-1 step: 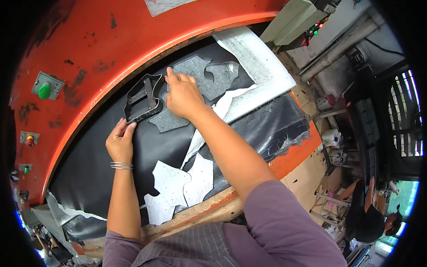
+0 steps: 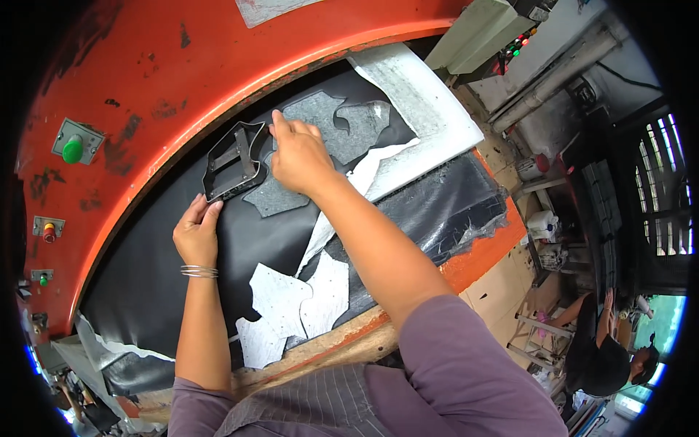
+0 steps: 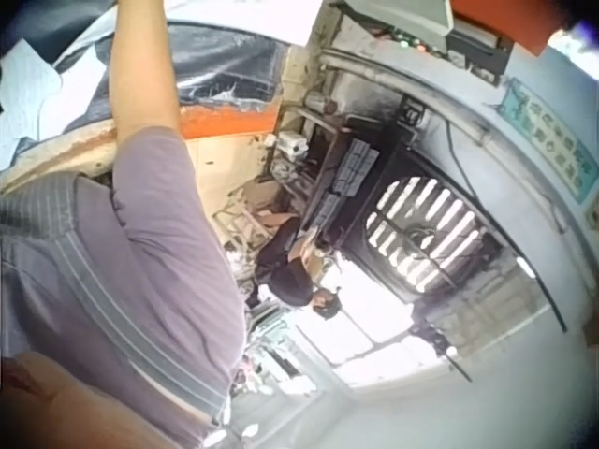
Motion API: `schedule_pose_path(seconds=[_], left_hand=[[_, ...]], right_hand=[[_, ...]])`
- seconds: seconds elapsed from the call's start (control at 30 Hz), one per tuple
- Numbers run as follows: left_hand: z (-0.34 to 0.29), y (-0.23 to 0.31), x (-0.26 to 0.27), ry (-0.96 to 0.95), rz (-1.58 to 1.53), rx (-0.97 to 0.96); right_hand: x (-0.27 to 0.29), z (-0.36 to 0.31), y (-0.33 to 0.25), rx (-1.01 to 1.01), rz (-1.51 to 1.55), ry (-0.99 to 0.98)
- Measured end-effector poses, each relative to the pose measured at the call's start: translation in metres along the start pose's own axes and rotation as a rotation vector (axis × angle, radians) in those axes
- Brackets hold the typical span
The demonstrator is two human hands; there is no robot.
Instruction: Cutting shoe components from a large sheet of synthetic material using a press and a metal die.
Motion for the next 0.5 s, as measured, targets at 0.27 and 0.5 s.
schedule_pose_path(seconds=[0.27,0.5], left_hand=[[-0.001,-0.003,0.002,-0.002,-0.017,0.004],[-0.001,-0.006,-0.006,-0.013,-0.098,0.072]], right_hand=[[0.006,-0.001,0.007,-0.108,0.183,0.084],[0.002,-0.001,0.003,-0.028,0.017,0.054]])
Point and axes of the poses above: each hand's wrist, its own z-axis towards the middle knuckle, its own x-axis out of the back of the hand, y = z × x, the point moved 9 cm from there along z, towards the middle knuckle, and after that the axes turned 5 degrees about z, right-handed, at the moved point
